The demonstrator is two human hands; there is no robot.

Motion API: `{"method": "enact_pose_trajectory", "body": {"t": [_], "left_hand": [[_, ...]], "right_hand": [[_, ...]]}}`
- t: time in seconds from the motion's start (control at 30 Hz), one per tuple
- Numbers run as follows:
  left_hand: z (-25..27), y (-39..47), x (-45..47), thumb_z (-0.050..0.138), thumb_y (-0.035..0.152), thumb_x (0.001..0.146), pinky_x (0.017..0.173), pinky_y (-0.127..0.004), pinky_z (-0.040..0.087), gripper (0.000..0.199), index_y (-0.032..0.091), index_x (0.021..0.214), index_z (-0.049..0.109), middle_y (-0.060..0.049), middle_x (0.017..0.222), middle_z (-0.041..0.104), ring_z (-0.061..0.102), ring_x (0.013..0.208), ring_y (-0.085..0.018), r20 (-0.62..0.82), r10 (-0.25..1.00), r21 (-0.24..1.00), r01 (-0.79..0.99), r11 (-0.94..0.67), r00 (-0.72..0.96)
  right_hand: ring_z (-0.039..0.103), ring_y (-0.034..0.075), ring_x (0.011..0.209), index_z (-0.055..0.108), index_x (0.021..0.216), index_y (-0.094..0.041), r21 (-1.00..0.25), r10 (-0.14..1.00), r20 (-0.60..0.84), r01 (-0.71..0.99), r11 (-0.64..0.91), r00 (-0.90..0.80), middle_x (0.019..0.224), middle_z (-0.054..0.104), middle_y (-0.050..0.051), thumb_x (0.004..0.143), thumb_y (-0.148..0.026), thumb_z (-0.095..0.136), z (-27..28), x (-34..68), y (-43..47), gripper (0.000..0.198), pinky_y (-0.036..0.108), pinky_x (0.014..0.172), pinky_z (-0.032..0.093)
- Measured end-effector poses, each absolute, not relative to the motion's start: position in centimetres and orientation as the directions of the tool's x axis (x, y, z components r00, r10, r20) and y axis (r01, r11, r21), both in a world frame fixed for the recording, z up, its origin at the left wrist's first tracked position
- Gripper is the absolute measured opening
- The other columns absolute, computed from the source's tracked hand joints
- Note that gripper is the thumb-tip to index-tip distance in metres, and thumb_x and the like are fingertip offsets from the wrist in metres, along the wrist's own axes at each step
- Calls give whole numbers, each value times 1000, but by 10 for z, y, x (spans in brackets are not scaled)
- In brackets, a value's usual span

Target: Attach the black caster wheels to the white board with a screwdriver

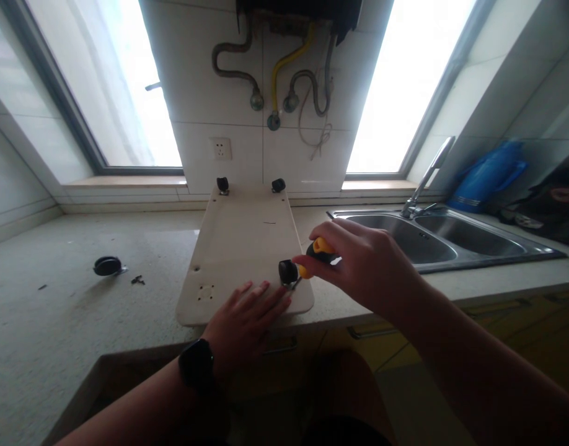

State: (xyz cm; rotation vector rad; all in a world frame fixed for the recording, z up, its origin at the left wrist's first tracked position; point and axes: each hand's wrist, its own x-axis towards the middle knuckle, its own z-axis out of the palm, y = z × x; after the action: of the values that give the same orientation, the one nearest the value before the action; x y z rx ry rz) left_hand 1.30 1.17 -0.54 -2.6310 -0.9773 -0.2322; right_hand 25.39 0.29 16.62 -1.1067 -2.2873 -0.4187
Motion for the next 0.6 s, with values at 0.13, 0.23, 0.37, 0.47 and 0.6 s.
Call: {"method": "enact_pose_trajectory", "body": {"t": [0.13,0.23,0.37,0.47,0.6], "left_hand": [[-6,13,12,49,37,101,120,-57,29,74,31,164,11,0,172,22,31,150,-32,262,602,-244,655,-715,754],[-8,14,12,48,39,101,121,-57,28,73,30,165,13,1,172,21,31,150,-32,267,597,-236,652,-721,757],[-8,13,12,50,38,100,121,-58,27,75,30,165,12,2,172,20,31,150,-33,260,604,-225,655,-721,753],[-6,12,12,50,37,100,121,-58,27,76,30,165,12,3,172,20,31,150,-32,254,606,-229,655,-720,754],[-6,11,12,48,37,101,121,-57,27,73,31,165,11,4,172,17,31,150,-32,256,611,-229,661,-715,749]], "right_hand": [[69,28,109,54,141,-12,-67,646,548,742,667,-531,132,65,19,101,-41,52,166,259,3,49,47,88,59],[56,27,136,15,164,-23,-193,629,451,618,762,-633,159,45,17,101,-28,48,166,268,4,71,48,107,52],[68,21,115,31,159,-33,-295,666,402,600,744,-628,134,69,8,101,-29,54,166,271,6,63,40,97,56],[70,19,91,60,123,-24,-227,682,490,676,701,-543,106,74,5,95,-38,66,167,265,5,32,33,78,55],[57,13,64,53,97,-21,-156,681,561,748,646,-471,84,66,0,90,-50,69,165,261,4,33,28,58,43]]}}
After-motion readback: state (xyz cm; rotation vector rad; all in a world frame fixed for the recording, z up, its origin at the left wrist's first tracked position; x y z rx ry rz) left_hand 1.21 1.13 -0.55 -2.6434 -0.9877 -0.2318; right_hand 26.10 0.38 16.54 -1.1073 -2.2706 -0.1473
